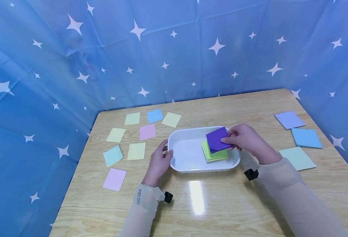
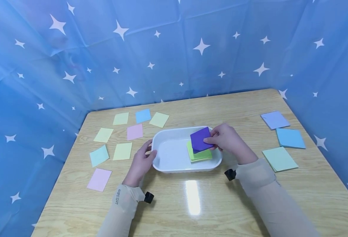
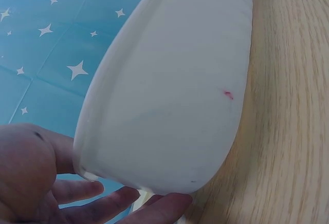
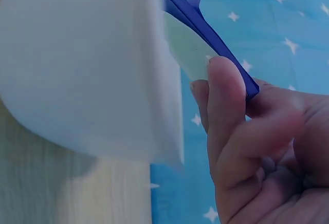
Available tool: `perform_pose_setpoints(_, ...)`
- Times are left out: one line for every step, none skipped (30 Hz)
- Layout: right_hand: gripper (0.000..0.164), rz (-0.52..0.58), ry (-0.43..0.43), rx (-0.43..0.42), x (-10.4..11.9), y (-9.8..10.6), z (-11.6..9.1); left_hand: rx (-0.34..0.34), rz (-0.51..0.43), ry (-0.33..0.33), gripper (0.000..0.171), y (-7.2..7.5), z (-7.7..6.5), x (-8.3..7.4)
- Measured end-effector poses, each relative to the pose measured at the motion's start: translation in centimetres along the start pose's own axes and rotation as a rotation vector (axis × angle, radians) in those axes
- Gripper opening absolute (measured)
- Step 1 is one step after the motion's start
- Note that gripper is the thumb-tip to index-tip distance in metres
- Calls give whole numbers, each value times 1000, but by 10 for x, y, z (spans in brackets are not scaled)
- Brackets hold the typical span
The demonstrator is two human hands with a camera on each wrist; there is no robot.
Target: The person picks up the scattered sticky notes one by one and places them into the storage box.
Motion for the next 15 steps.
perform_pose_setpoints(39,-19,5,1,1,-3,0,0,3,1,52,0,0,0)
perform_pose_setpoints(40,-39,10,2,1,-6,1,-1,5,-1,52,0,0,0)
perform_pose_setpoints(40,-59,12,1,1,-8,1,0,7,-2,52,0,0,0)
perform_pose_setpoints(41,-72,13,1,1,-10,2,0,7,-4,52,0,0,-1)
perform_pose_setpoints(42,-85,15,2,2,-12,2,0,8,-6,52,0,0,-1)
perform_pose_setpoints(43,-93,22,2,2,-14,2,-1,8,-8,52,0,0,-1)
perform_pose_setpoints(45,-100,28,1,2,-16,3,-3,7,-8,52,1,0,-2)
perform_pose_setpoints(46,-105,31,4,2,-17,3,-3,6,-10,52,1,0,-2)
perform_pose_setpoints(47,-108,26,6,3,-18,4,-4,6,-10,52,1,0,-2)
perform_pose_setpoints(50,-106,27,10,3,-19,4,-5,6,-10,52,1,0,-2)
perform_pose_setpoints(52,-107,24,12,3,-20,4,-5,7,-11,52,1,0,-3)
perform_pose_setpoints(54,-114,23,10,3,-22,4,-5,7,-11,53,0,-1,-3)
perform_pose_setpoints(56,-126,21,5,4,-23,4,-4,8,-12,52,1,-1,-2)
perform_pose_setpoints(58,-146,25,0,4,-24,3,-3,9,-12,52,0,-1,-2)
perform_pose_setpoints(59,-175,32,-12,4,-26,3,-2,10,-10,52,0,-1,-1)
Point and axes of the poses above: each hand's wrist, its own z-axis towards the middle knuckle, its own y-axis out of the back of the hand, x = y × z, the point moved 1 cm from there along z, towards the middle knuckle, and after that the axes turned 4 degrees about -x, right-handed, at the moved point
